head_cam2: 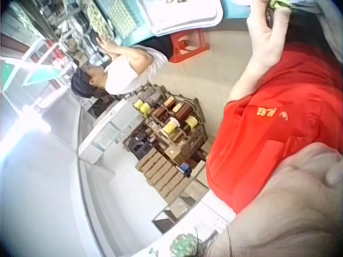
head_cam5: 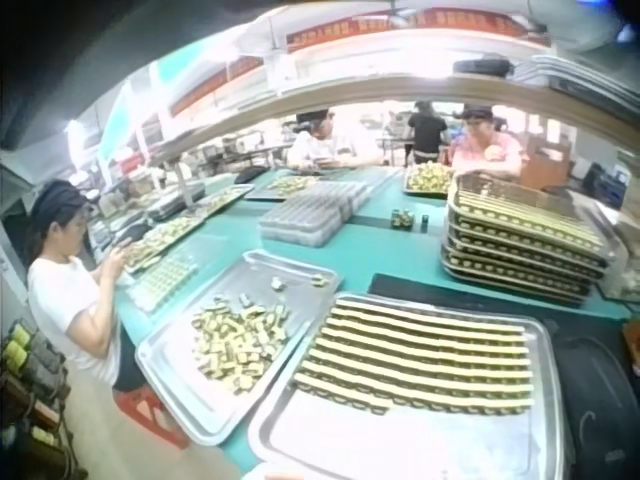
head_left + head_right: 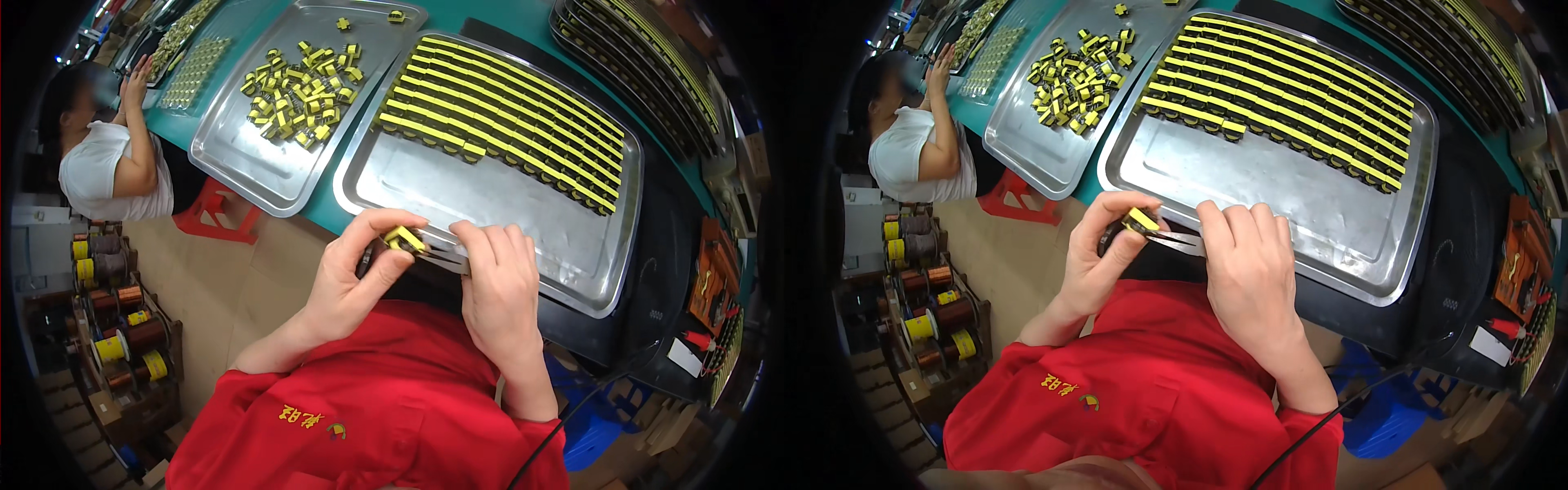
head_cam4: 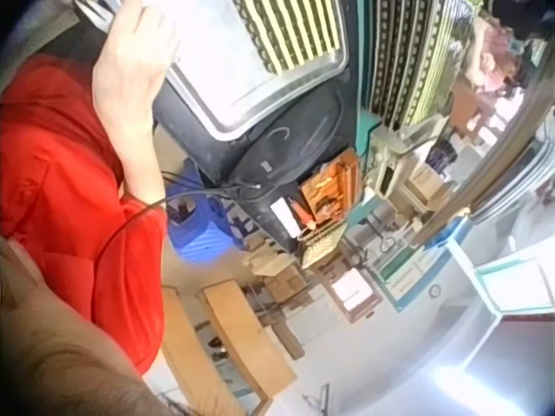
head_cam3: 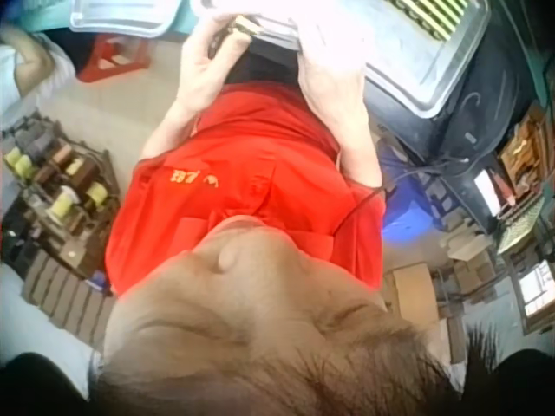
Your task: Assemble small electronic components by placing them into a grid tray at a factory workbench.
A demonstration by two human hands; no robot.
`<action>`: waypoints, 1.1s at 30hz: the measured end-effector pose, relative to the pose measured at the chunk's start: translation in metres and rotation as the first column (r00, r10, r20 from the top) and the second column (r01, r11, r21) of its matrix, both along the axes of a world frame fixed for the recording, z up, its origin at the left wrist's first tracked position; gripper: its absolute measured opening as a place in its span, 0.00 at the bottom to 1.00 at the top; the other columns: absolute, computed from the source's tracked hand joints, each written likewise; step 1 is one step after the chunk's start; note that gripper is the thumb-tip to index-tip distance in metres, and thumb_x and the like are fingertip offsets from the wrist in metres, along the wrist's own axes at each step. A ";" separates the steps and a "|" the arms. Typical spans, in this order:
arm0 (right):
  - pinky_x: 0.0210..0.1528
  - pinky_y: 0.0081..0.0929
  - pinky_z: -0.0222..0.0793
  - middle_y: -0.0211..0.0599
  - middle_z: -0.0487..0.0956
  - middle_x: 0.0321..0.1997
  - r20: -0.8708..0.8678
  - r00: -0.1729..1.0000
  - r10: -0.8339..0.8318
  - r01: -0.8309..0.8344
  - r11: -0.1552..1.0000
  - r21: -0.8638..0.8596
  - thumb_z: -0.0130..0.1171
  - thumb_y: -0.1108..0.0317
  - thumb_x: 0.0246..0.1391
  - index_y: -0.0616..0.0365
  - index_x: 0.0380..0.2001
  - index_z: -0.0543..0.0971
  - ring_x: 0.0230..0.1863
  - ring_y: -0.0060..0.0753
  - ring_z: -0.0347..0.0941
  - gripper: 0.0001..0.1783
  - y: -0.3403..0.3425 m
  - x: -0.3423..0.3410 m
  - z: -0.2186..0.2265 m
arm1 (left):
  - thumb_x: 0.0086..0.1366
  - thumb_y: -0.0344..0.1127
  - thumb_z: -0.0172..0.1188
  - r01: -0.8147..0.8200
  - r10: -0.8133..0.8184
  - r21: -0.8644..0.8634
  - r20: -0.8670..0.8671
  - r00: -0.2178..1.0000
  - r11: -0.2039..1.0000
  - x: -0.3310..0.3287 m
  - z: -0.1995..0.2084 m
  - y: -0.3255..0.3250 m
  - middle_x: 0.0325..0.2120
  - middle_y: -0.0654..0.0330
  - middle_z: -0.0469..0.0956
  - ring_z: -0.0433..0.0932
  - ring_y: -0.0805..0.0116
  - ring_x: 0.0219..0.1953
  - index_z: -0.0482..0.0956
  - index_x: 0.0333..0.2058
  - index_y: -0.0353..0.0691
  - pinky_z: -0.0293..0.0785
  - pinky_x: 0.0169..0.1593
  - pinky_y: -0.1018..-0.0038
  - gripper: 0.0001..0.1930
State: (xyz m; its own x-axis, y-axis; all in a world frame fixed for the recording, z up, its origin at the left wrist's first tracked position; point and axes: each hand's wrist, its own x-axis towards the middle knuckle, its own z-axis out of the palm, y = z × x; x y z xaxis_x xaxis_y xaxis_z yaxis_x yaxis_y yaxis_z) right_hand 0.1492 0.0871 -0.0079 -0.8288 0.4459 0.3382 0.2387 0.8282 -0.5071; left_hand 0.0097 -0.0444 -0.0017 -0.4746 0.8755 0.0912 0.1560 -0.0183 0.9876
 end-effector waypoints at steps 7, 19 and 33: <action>0.39 0.36 0.61 0.38 0.73 0.35 0.042 0.998 -0.045 0.041 0.996 0.073 0.56 0.85 0.35 0.59 0.46 0.75 0.36 0.43 0.66 0.28 -0.001 0.002 0.003 | 0.74 0.38 0.44 0.071 -0.049 -0.101 0.208 0.977 0.992 -0.006 0.017 -0.004 0.34 0.64 0.72 0.69 0.78 0.35 0.72 0.53 0.35 0.67 0.43 0.80 0.16; 0.31 0.31 0.58 0.32 0.66 0.24 -0.012 1.000 -0.029 0.031 0.963 0.269 0.57 0.72 0.42 0.58 0.39 0.79 0.29 0.34 0.62 0.16 -0.004 -0.001 -0.009 | 0.74 0.41 0.42 0.053 -0.037 -0.173 0.094 0.995 0.984 0.000 0.019 -0.003 0.32 0.71 0.70 0.61 0.87 0.29 0.72 0.46 0.39 0.58 0.34 0.88 0.14; 0.36 0.33 0.59 0.33 0.69 0.28 0.005 1.000 -0.014 0.013 0.990 0.141 0.58 0.76 0.41 0.57 0.42 0.77 0.32 0.37 0.64 0.20 0.001 -0.001 -0.002 | 0.74 0.43 0.43 0.120 -0.056 -0.118 0.440 0.896 0.986 -0.003 0.016 -0.003 0.29 0.65 0.69 0.62 0.82 0.27 0.71 0.45 0.35 0.60 0.32 0.84 0.16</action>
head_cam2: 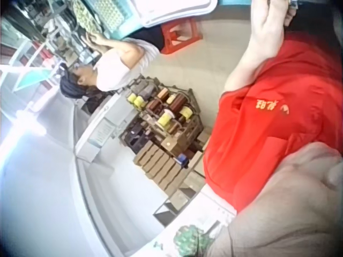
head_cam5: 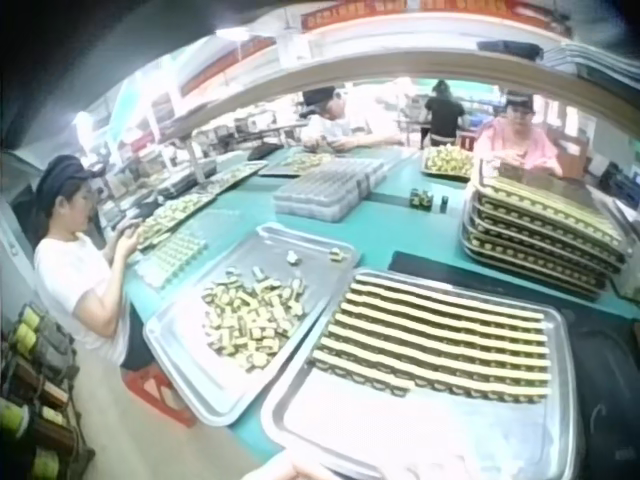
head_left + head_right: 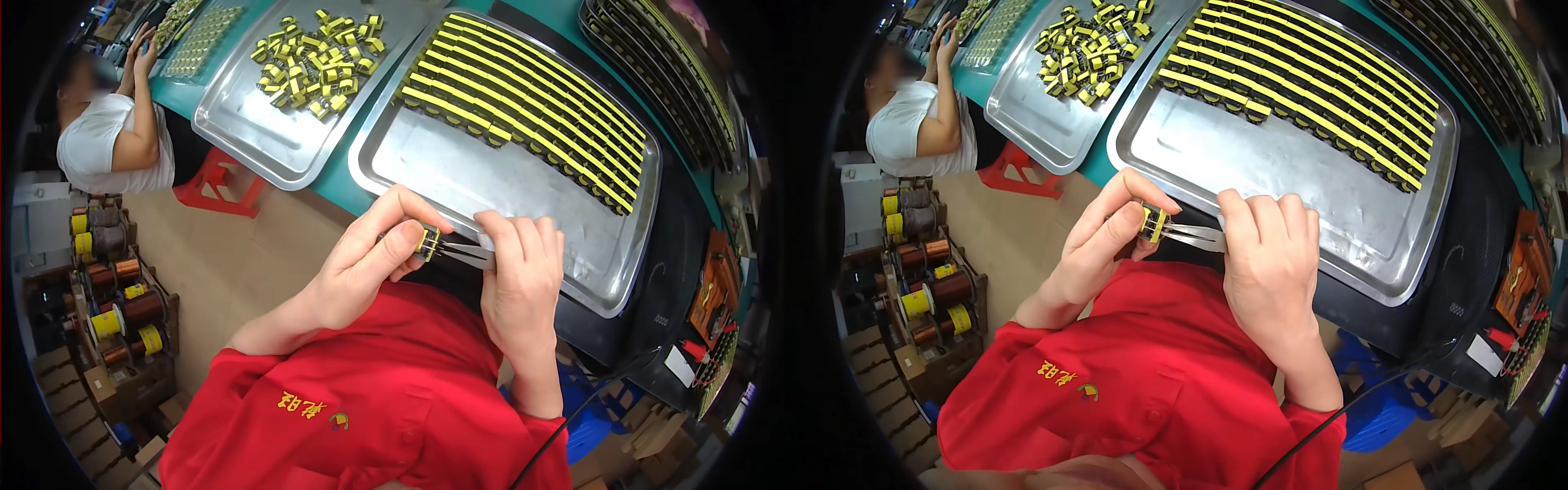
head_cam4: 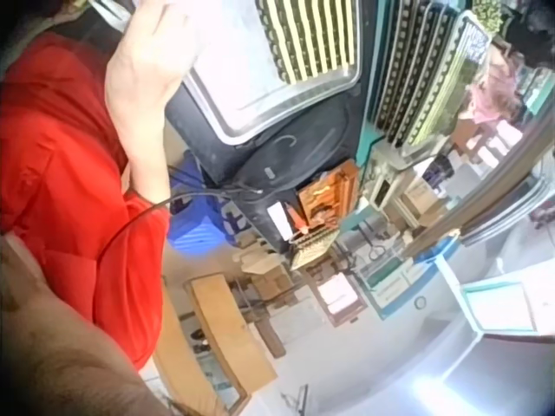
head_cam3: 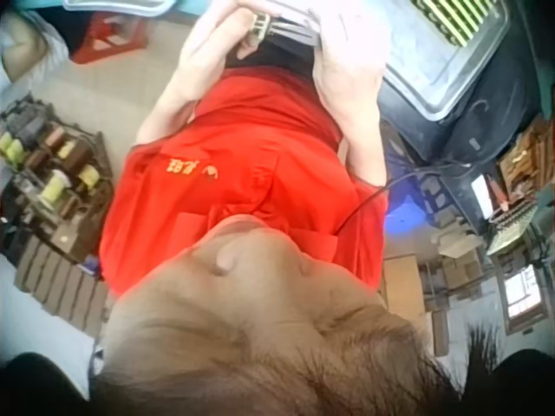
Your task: Assemble small electronic components by placing them into a grid tray at a factory workbench.
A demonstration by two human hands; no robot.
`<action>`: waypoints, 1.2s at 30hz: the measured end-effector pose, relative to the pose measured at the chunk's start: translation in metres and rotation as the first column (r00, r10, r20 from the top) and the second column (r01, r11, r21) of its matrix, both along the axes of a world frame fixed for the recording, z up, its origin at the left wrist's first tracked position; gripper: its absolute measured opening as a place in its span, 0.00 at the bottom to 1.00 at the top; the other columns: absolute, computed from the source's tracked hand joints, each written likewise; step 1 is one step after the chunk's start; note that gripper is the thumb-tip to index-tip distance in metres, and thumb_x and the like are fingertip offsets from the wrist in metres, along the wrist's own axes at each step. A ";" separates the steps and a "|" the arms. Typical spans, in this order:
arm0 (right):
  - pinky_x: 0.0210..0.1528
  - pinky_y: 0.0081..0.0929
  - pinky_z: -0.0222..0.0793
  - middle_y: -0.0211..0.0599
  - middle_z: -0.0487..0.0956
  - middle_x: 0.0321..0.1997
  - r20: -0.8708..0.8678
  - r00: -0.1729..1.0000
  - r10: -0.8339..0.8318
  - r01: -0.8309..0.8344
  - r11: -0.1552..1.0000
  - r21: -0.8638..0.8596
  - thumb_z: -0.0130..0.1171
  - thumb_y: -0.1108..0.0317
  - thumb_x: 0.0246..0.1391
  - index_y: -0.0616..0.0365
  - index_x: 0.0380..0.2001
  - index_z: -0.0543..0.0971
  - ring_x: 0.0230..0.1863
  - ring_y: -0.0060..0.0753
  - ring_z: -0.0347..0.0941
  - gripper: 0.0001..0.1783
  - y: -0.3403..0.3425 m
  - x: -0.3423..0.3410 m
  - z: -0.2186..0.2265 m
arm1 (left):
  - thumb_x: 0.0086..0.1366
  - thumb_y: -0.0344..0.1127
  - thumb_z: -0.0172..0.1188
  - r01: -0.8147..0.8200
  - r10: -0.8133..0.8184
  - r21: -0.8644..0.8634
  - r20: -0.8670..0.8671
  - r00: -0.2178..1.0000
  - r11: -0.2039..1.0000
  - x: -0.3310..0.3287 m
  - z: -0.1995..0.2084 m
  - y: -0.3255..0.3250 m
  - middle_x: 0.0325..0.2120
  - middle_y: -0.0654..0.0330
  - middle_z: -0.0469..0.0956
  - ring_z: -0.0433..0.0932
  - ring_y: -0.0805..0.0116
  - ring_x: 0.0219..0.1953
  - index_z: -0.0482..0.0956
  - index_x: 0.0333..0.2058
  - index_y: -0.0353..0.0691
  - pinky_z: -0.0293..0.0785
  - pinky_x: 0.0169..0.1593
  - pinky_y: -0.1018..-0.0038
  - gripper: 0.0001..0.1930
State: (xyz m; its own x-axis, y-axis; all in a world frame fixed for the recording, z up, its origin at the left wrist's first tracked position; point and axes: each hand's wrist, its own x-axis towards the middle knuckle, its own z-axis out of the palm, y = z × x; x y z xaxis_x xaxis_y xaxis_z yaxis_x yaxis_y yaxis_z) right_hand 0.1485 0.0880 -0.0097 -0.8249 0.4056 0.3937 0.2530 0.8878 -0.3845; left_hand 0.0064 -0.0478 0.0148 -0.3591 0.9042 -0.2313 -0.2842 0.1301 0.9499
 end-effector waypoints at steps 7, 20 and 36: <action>0.35 0.33 0.59 0.33 0.67 0.26 -0.017 1.000 -0.005 0.005 1.000 0.025 0.58 0.76 0.40 0.58 0.42 0.77 0.30 0.37 0.63 0.20 -0.003 -0.004 -0.001 | 0.74 0.43 0.42 0.026 -0.028 0.036 0.038 0.999 0.999 0.000 -0.003 0.002 0.27 0.64 0.68 0.63 0.79 0.26 0.71 0.45 0.35 0.60 0.32 0.82 0.16; 0.33 0.34 0.64 0.36 0.75 0.29 -0.172 0.985 0.009 -0.066 0.943 -0.326 0.57 0.86 0.34 0.58 0.40 0.79 0.29 0.42 0.67 0.24 0.007 0.002 0.005 | 0.73 0.43 0.49 0.077 -0.088 0.124 0.089 0.992 0.989 -0.005 -0.010 0.001 0.36 0.62 0.76 0.70 0.81 0.34 0.70 0.54 0.35 0.66 0.38 0.84 0.19; 0.43 0.18 0.67 0.41 0.78 0.46 -0.535 0.844 -0.020 -0.534 -0.098 -0.839 0.61 0.79 0.54 0.64 0.50 0.70 0.39 0.20 0.71 0.20 -0.014 -0.013 -0.002 | 0.69 0.38 0.56 0.071 -0.134 0.406 0.128 0.983 0.911 -0.007 -0.031 0.003 0.63 0.49 0.59 0.69 0.62 0.57 0.69 0.56 0.39 0.71 0.52 0.72 0.20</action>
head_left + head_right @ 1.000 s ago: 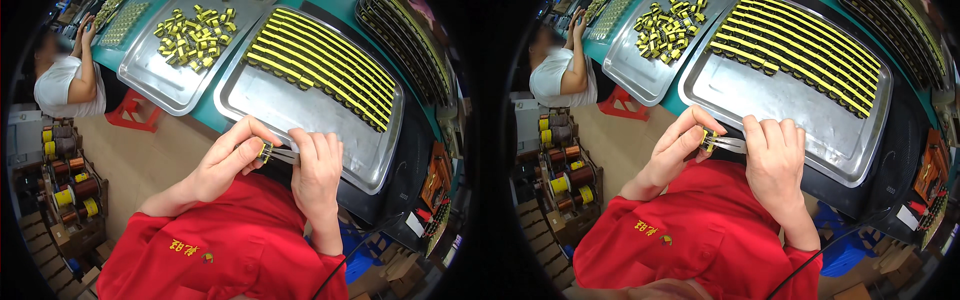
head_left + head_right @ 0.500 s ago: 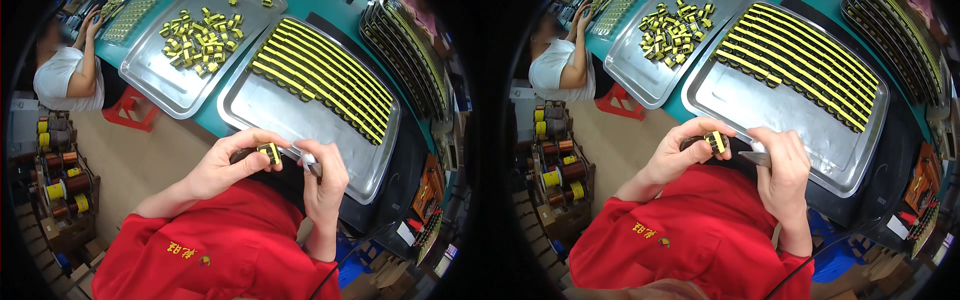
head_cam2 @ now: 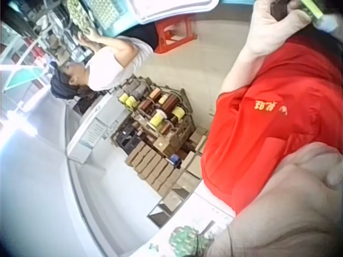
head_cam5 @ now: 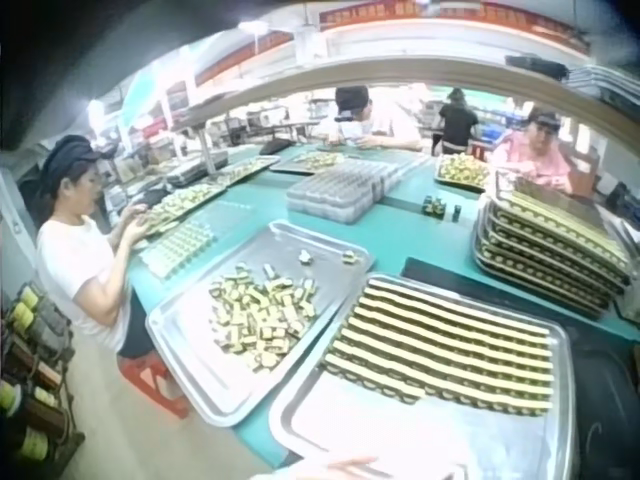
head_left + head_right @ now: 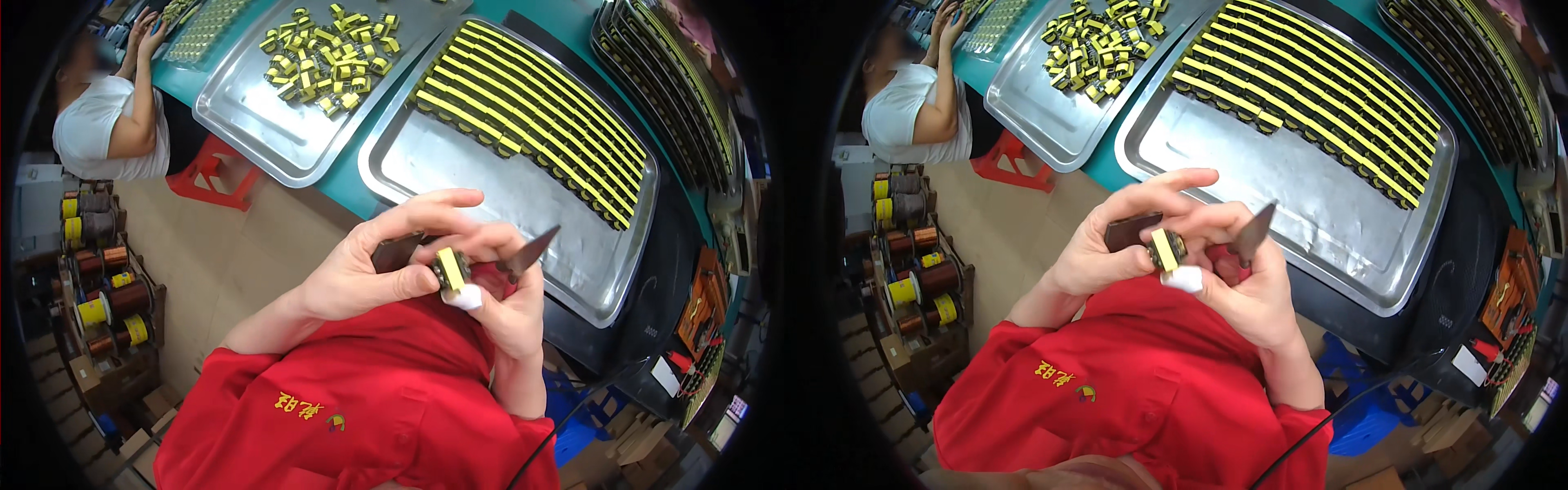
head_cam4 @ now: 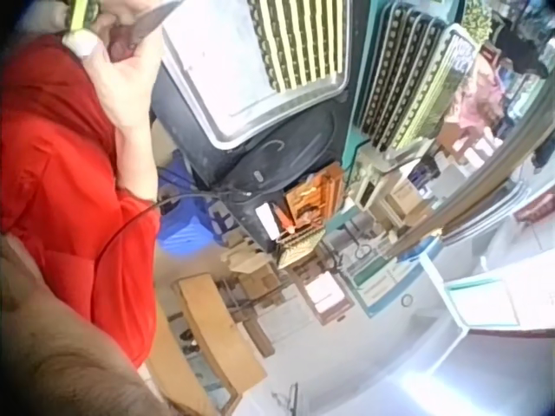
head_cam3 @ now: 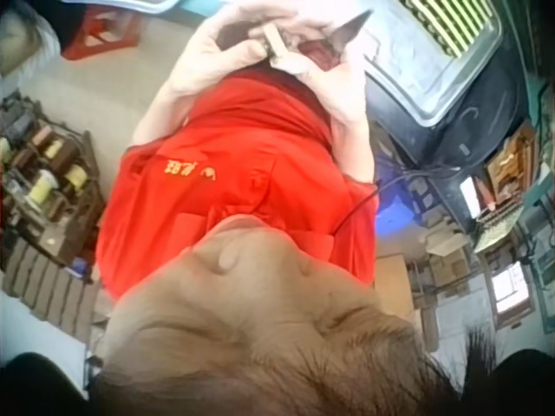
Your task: Assemble small electronic components by placing them into a grid tray at a factory workbench.
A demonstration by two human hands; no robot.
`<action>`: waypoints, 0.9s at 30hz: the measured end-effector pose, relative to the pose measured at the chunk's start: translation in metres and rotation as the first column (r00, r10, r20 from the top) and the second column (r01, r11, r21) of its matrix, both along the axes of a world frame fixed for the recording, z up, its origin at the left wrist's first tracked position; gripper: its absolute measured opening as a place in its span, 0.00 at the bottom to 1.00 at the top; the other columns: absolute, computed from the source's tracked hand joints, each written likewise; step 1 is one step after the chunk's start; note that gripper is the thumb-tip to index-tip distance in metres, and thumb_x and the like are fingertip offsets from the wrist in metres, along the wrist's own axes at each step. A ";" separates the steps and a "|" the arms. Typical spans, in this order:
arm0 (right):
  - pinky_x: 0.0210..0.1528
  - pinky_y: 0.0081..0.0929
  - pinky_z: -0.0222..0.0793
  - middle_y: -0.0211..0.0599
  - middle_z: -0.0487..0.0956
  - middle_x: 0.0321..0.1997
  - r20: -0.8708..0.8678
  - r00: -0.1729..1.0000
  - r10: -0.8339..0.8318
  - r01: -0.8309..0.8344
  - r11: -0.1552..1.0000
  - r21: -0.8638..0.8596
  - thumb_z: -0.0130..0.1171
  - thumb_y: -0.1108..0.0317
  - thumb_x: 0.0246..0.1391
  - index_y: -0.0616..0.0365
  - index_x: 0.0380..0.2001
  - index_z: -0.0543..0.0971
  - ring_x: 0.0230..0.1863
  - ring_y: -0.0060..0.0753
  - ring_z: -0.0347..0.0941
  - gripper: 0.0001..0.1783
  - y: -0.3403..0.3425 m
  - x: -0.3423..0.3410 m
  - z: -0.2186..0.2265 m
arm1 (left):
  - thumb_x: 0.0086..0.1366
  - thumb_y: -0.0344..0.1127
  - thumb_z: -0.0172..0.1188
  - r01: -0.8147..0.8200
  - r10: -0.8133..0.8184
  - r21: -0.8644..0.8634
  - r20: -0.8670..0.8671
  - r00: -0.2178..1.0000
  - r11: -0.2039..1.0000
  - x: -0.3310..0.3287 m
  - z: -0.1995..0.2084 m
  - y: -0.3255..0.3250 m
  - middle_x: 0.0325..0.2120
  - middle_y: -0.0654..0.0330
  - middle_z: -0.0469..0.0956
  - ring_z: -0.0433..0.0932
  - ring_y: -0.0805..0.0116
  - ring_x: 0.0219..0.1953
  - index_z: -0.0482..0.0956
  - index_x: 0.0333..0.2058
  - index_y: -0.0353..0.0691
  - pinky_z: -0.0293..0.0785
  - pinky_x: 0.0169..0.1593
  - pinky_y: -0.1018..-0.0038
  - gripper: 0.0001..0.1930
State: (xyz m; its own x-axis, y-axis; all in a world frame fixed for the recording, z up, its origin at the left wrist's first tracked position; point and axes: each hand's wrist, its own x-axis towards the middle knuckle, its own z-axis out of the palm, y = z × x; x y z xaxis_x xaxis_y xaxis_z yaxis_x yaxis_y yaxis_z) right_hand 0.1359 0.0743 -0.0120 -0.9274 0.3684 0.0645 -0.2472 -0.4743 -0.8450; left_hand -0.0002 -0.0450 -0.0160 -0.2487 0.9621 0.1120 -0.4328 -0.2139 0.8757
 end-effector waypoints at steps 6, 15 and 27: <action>0.29 0.14 0.57 0.34 0.80 0.41 0.109 0.987 -0.119 0.099 0.980 0.170 0.65 0.83 0.39 0.62 0.46 0.73 0.24 0.13 0.58 0.26 0.001 0.008 -0.001 | 0.70 0.67 0.30 -0.093 0.178 -0.264 0.319 0.931 0.960 -0.003 0.017 0.006 0.63 0.44 0.59 0.65 0.48 0.63 0.53 0.66 0.40 0.67 0.61 0.62 0.39; 0.31 0.21 0.64 0.34 0.80 0.39 0.063 0.934 -0.351 0.200 0.663 0.721 0.63 0.85 0.34 0.59 0.37 0.78 0.31 0.27 0.66 0.22 -0.008 -0.005 -0.002 | 0.67 0.71 0.25 -0.130 0.175 -0.126 0.480 0.859 0.983 0.005 0.017 0.012 0.64 0.44 0.58 0.59 0.46 0.66 0.50 0.67 0.40 0.59 0.66 0.53 0.44; 0.31 0.24 0.65 0.35 0.81 0.36 0.067 0.938 -0.340 0.162 0.603 0.781 0.65 0.85 0.30 0.59 0.36 0.79 0.32 0.32 0.71 0.22 -0.004 -0.006 0.000 | 0.64 0.74 0.21 -0.108 0.151 -0.140 0.344 0.927 0.984 0.008 0.008 0.013 0.64 0.48 0.58 0.57 0.52 0.68 0.50 0.67 0.37 0.55 0.67 0.55 0.48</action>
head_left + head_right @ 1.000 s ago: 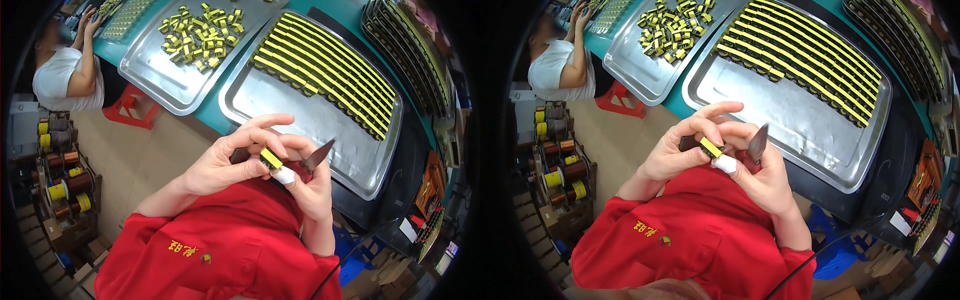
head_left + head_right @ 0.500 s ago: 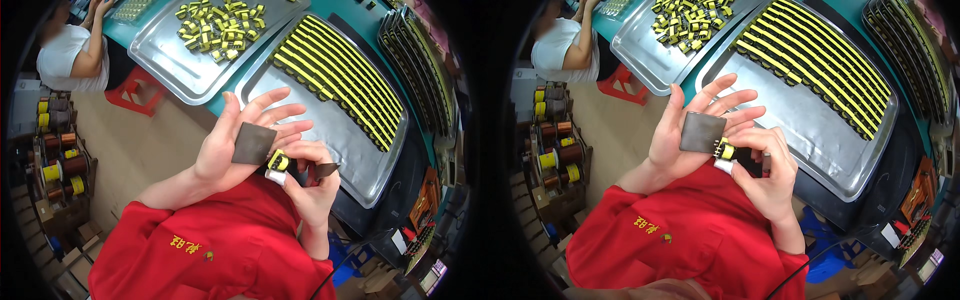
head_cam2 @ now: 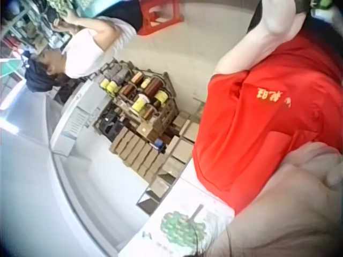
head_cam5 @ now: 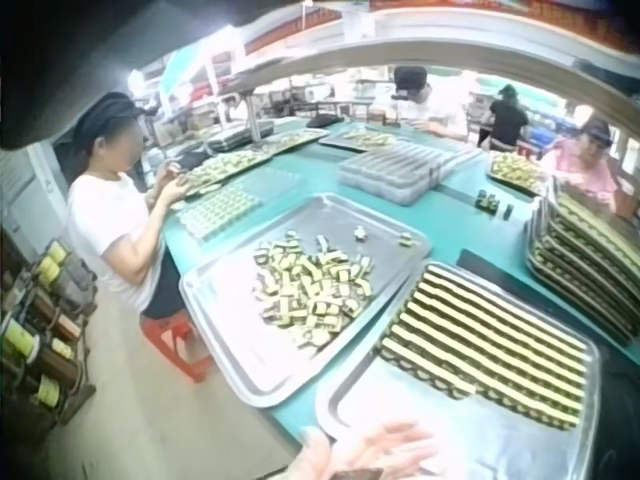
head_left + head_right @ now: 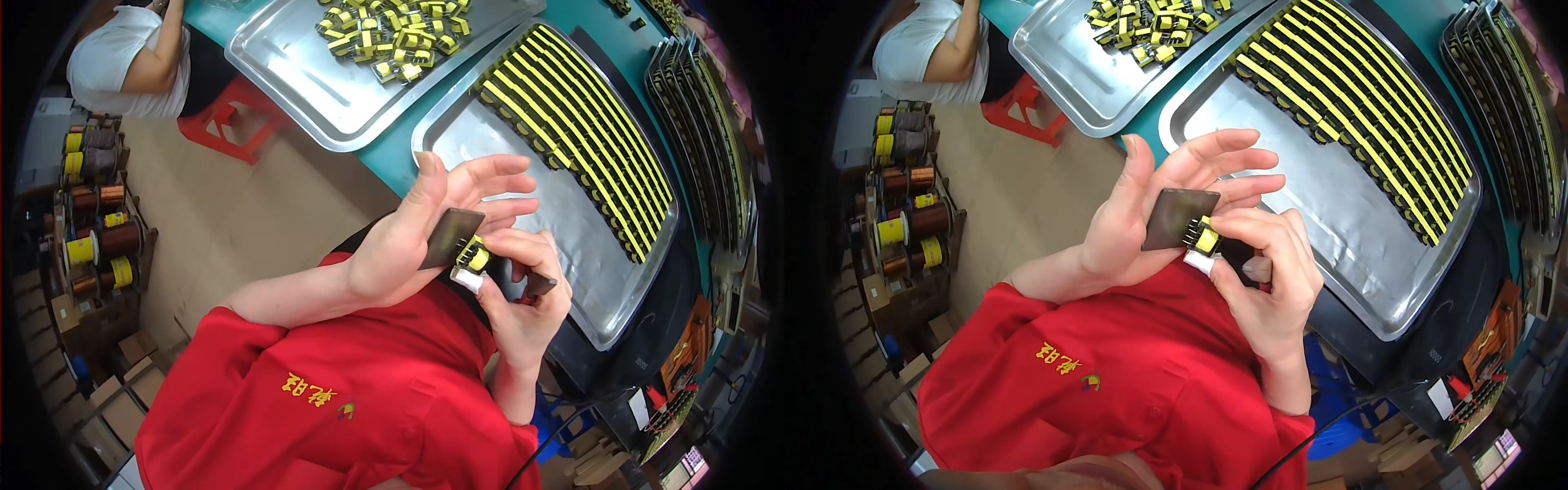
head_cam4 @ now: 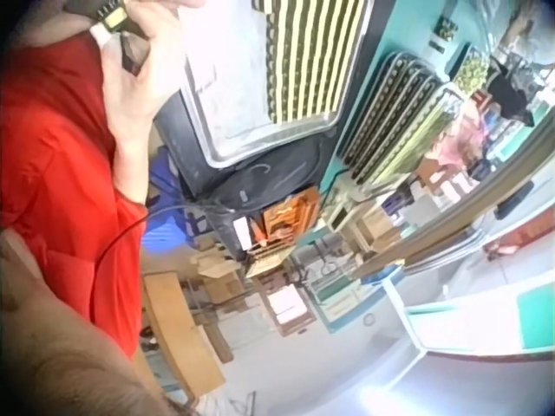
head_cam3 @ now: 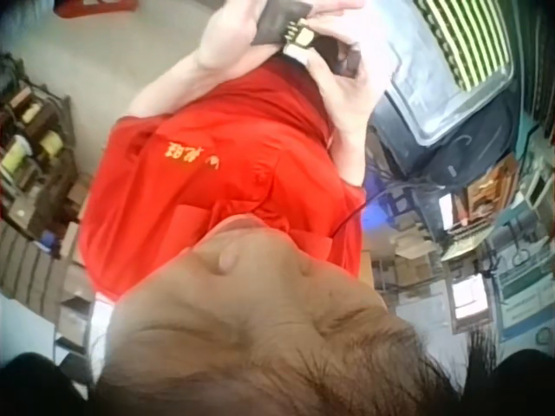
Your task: Assemble small electronic components by placing them into a grid tray at a factory workbench.
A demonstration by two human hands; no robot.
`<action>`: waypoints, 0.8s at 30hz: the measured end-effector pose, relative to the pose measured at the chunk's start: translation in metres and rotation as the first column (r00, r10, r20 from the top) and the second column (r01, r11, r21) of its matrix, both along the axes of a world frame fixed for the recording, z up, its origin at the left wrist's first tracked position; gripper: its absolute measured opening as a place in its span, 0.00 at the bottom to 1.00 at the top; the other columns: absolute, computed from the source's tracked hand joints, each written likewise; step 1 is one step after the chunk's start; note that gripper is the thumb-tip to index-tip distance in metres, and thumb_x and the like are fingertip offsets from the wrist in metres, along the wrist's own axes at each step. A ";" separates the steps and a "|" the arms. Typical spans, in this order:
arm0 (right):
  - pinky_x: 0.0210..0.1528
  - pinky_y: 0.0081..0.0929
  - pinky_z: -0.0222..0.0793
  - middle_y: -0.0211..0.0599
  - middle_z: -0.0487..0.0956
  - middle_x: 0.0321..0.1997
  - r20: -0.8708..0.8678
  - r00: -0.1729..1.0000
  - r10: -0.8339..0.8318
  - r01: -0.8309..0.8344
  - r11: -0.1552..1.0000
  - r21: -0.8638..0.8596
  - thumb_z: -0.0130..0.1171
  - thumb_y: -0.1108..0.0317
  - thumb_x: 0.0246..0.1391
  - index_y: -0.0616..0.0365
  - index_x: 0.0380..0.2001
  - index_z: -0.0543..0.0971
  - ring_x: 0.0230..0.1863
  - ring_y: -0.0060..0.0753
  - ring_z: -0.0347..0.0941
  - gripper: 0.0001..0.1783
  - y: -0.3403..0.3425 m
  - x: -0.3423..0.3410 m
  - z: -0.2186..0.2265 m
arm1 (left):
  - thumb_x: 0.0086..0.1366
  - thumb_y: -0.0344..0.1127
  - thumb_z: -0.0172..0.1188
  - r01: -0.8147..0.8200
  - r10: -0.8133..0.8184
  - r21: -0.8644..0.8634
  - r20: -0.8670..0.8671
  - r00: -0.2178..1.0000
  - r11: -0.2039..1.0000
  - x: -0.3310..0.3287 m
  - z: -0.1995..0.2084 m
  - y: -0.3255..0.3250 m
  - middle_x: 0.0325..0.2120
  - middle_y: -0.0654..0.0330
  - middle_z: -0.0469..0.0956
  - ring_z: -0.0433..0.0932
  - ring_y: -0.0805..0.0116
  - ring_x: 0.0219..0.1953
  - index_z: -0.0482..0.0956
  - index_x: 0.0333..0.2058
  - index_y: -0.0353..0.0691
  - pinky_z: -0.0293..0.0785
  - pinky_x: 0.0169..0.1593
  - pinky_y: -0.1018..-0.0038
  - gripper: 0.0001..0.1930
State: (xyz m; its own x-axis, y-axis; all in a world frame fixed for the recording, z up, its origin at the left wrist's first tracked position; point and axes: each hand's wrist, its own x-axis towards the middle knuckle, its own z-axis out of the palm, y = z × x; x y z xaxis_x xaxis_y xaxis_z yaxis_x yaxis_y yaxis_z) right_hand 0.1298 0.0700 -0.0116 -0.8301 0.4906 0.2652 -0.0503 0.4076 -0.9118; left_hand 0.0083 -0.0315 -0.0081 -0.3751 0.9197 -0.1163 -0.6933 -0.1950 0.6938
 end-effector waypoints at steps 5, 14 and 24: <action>0.33 0.29 0.66 0.36 0.81 0.34 -0.007 1.000 -0.013 0.015 0.962 0.274 0.68 0.81 0.32 0.59 0.36 0.80 0.31 0.38 0.72 0.21 -0.005 -0.003 0.006 | 0.61 0.77 0.17 -0.014 -0.005 -0.044 -0.406 0.914 0.999 0.002 -0.006 -0.004 0.64 0.50 0.59 0.59 0.56 0.66 0.53 0.66 0.36 0.54 0.66 0.60 0.52; 0.31 0.29 0.65 0.37 0.80 0.33 -0.074 0.996 0.053 -0.026 0.943 0.331 0.67 0.80 0.31 0.59 0.36 0.80 0.29 0.38 0.71 0.21 0.000 -0.008 0.006 | 0.58 0.80 0.16 -0.038 0.027 -0.021 -0.378 0.925 0.999 0.004 -0.006 -0.003 0.62 0.48 0.62 0.64 0.56 0.62 0.54 0.66 0.38 0.60 0.62 0.59 0.54; 0.32 0.26 0.65 0.35 0.82 0.34 -0.052 0.998 0.034 -0.022 0.977 0.212 0.67 0.83 0.30 0.59 0.33 0.80 0.30 0.34 0.72 0.20 0.006 -0.012 -0.001 | 0.57 0.82 0.18 -0.146 0.084 -0.075 -0.535 0.841 0.986 0.009 -0.003 -0.002 0.63 0.48 0.61 0.65 0.56 0.61 0.52 0.67 0.42 0.61 0.59 0.64 0.54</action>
